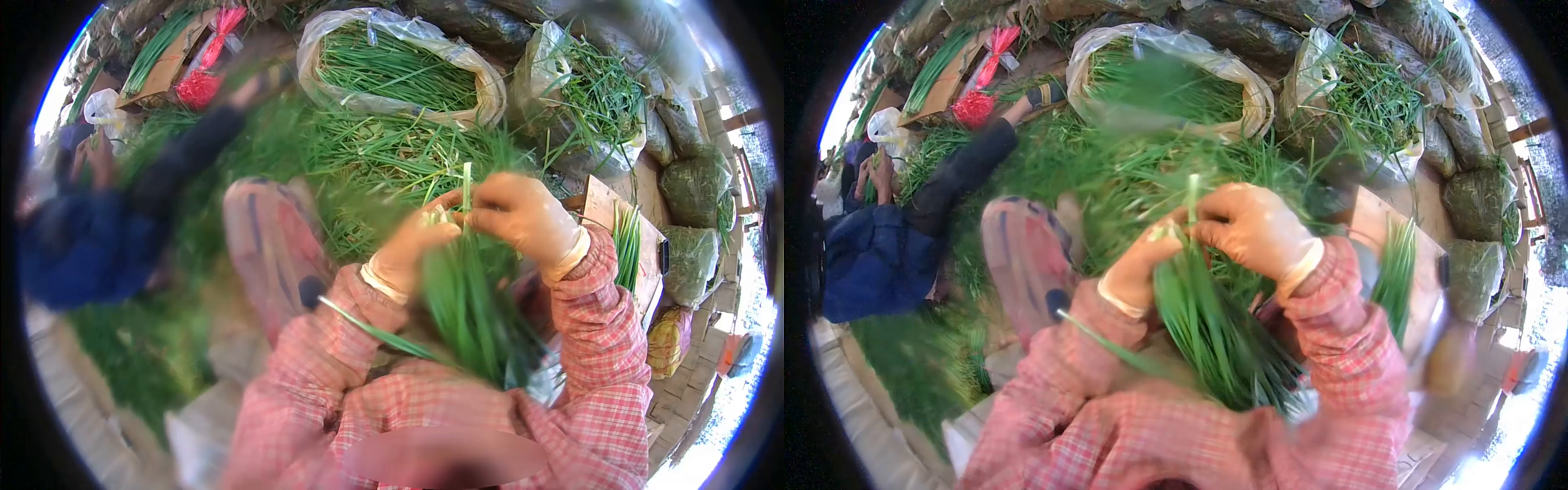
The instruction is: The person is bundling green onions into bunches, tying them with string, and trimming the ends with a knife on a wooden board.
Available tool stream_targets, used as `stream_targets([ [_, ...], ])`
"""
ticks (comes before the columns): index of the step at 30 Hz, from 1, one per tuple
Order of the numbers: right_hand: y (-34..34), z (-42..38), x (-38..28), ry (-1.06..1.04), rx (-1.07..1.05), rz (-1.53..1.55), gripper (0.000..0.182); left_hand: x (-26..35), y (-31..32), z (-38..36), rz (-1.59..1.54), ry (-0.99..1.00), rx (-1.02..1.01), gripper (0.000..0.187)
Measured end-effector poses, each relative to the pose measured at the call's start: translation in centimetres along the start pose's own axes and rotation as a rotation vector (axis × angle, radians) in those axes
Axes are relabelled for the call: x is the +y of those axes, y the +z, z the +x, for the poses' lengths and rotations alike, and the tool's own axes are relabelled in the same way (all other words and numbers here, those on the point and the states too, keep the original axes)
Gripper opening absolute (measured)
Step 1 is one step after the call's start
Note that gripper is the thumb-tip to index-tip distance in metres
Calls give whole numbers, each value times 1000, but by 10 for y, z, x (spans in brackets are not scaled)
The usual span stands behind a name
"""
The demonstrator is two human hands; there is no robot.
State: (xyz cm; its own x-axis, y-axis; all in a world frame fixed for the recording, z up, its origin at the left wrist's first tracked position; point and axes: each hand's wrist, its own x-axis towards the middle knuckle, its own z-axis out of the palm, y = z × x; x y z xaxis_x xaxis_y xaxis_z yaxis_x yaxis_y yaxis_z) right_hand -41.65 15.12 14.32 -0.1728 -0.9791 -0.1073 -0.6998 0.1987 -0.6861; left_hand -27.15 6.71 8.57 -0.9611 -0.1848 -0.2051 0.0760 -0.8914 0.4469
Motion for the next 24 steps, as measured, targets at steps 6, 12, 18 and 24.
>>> stream_targets([
  [6,-14,20,2,-35,118,-424,19,-7,-9,4,106,-16,-42,63],
  [12,-84,43,42,252,485,-1167,21,-5,-16,-1,73,-73,-52,68],
  [18,-22,48,8,-88,-68,330,48,-1,-14,1,65,-43,-52,57],
  [24,31,27,3,-366,-233,-67,41,-13,-37,-9,552,448,-139,20],
])
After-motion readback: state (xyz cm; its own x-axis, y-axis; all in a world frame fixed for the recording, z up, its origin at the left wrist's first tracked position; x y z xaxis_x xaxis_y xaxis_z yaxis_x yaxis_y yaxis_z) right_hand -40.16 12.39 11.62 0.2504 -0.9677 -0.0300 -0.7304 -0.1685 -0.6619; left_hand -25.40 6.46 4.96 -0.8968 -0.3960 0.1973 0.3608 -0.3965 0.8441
